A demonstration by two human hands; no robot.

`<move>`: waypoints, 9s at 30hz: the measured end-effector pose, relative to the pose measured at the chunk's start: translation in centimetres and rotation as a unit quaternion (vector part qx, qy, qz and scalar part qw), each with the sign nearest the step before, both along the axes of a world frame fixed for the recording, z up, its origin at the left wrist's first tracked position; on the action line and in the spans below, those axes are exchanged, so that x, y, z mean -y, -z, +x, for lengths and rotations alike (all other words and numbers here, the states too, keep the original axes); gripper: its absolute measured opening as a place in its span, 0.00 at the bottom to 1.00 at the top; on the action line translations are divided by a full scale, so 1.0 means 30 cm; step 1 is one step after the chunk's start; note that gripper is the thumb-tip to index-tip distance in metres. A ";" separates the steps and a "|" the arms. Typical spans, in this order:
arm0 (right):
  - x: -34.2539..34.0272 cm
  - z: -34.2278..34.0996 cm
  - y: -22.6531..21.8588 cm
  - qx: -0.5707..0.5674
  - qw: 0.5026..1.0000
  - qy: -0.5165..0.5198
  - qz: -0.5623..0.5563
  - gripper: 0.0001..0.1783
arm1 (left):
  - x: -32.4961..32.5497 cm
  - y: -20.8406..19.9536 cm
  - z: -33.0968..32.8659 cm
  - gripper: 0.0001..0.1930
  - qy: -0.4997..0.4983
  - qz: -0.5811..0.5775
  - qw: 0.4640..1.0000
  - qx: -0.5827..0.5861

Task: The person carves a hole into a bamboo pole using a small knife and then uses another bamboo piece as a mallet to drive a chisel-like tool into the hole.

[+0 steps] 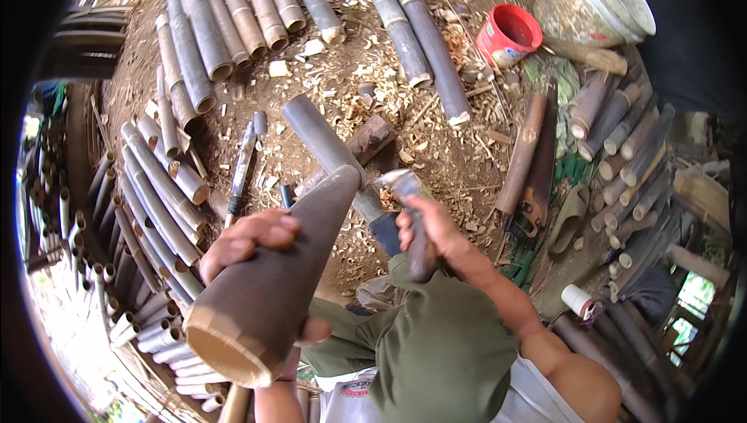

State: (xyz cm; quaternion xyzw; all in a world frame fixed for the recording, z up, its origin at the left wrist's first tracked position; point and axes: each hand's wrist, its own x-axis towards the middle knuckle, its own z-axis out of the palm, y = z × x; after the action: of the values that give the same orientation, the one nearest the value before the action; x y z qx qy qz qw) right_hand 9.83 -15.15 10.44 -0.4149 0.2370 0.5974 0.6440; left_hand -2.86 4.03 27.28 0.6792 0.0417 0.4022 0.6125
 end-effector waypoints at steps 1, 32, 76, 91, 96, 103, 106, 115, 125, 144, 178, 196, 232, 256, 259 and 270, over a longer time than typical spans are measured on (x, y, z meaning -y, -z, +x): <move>-0.004 0.036 -0.006 0.040 0.998 0.033 -0.027 0.15 | -0.001 -0.024 -0.010 0.45 -0.002 -0.001 1.000 -0.031; -0.420 -0.065 -0.603 0.622 0.644 -0.132 0.425 0.54 | 0.023 0.256 0.066 0.39 -0.168 0.026 0.984 0.048; -0.421 -0.090 -0.647 0.642 0.589 -0.167 0.462 0.53 | 0.043 0.171 -0.014 0.34 -0.155 -0.061 0.986 0.011; -0.198 0.031 -1.044 0.635 0.631 -0.067 0.441 0.49 | 0.003 -0.214 -0.050 0.25 -0.020 0.086 0.996 0.028; -0.018 0.236 -0.596 0.740 0.660 -0.005 0.133 0.64 | -0.088 -0.229 0.092 0.37 -0.042 -0.130 0.990 0.030; -0.022 -0.092 -0.085 0.544 0.802 -0.246 -0.030 0.35 | -0.191 0.331 0.161 0.45 -0.067 -0.082 0.927 -0.359; -0.150 0.117 0.006 0.507 0.829 -0.218 -0.087 0.34 | -0.196 0.571 0.109 0.33 -0.054 -0.057 0.871 -0.485; -0.279 0.410 0.117 0.806 0.520 -0.236 -0.153 0.36 | -0.207 1.011 -0.144 0.18 0.033 -0.079 0.763 -0.640; 0.432 0.261 0.385 0.628 0.429 -0.520 -0.389 0.47 | 0.060 1.053 -0.168 0.20 -0.028 -0.033 0.776 -0.629; 0.128 0.283 -0.210 0.631 0.763 -0.116 -0.075 0.24 | 0.131 0.889 -0.148 0.44 -0.237 -0.116 0.821 -0.506; -0.412 0.266 0.181 0.456 0.879 0.098 0.100 0.10 | 0.252 0.954 0.086 0.41 -0.187 -0.452 0.818 -0.303; -0.203 0.092 0.116 0.737 0.485 -0.282 0.376 0.14 | 0.225 0.990 0.065 0.40 -0.165 -0.461 0.832 -0.260; -0.318 0.052 0.139 0.686 0.364 -0.409 0.480 0.11 | 0.268 1.021 0.049 0.33 -0.245 -0.409 0.843 -0.249; -0.536 0.119 0.100 0.563 0.800 -0.128 0.164 0.11 | 0.249 1.001 0.079 0.40 -0.291 -0.382 0.826 -0.296; -0.560 0.139 0.119 0.527 0.818 -0.167 0.159 0.08 | 0.248 0.995 0.084 0.39 -0.291 -0.382 0.825 -0.298; -0.420 0.206 -0.074 0.667 0.715 -0.134 0.161 0.14 | 0.342 0.979 0.023 0.51 -0.259 -0.326 0.818 -0.397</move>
State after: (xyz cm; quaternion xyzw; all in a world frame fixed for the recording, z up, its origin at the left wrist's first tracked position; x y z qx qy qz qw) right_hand 16.02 -2.56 12.65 -0.6233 -0.4118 0.2751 0.6052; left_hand -2.18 -6.22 -2.10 0.5052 0.5838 0.2046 0.6018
